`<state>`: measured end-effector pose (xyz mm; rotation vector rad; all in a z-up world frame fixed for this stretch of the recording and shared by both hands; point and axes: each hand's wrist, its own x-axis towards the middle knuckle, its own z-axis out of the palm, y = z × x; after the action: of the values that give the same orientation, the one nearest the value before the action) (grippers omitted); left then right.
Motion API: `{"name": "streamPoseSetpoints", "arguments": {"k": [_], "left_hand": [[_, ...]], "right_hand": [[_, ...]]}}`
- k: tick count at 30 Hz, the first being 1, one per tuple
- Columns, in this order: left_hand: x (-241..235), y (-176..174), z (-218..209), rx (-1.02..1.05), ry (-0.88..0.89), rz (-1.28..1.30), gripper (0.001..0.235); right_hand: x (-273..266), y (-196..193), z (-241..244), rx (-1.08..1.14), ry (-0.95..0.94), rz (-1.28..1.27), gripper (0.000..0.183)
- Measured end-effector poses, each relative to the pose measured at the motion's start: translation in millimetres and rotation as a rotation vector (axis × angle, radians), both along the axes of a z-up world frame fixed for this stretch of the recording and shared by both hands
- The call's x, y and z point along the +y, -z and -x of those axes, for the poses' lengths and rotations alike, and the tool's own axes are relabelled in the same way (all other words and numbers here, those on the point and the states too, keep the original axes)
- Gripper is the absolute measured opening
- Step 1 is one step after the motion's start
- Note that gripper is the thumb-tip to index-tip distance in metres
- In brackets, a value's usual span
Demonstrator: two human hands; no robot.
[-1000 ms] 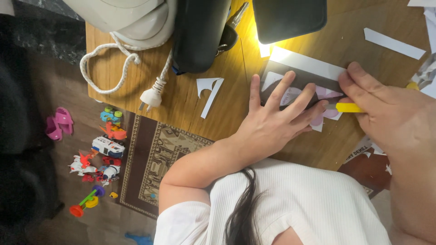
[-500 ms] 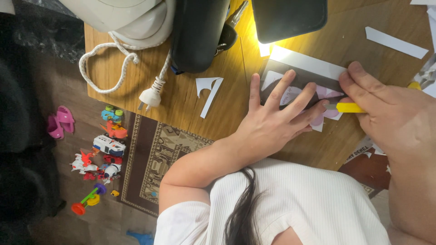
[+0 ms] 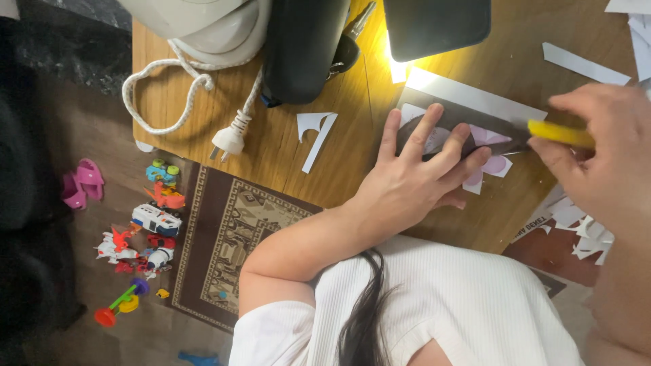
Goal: Cutting out paper shapes using a utility knife and a ruler
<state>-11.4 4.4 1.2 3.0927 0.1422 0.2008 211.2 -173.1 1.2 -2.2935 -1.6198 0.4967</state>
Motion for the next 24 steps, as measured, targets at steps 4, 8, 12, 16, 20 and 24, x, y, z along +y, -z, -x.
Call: {"name": "streamPoseSetpoints", "arguments": {"k": [4, 8, 12, 16, 20, 24], "left_hand": [[0.5, 2.2, 2.5, 0.016, 0.033, 0.010, 0.102], [-0.9, 3.9, 3.3, 0.000, 0.032, 0.017, 0.107], [-1.9, 2.0, 2.6, -0.004, 0.010, 0.016, 0.106], [-0.6, 0.1, 1.3, -0.003, 0.002, 0.009, 0.108], [-1.0, 3.2, 0.8, -0.018, -0.006, 0.008, 0.112], [0.3, 5.0, 1.4, -0.002, 0.016, 0.054, 0.102]], "right_hand": [[17.0, -2.1, 11.6, -0.069, 0.062, 0.026, 0.036], [55.2, -10.9, 26.6, -0.349, -0.075, 0.136, 0.034], [69.1, 6.8, 27.3, -0.449, -0.190, 0.273, 0.063], [72.5, 13.7, 29.2, -0.547, -0.279, 0.001, 0.064], [71.7, 16.3, 26.9, -0.586, -0.300, -0.063, 0.063], [73.6, 11.3, 25.2, -0.667, -0.400, -0.033, 0.072]]}}
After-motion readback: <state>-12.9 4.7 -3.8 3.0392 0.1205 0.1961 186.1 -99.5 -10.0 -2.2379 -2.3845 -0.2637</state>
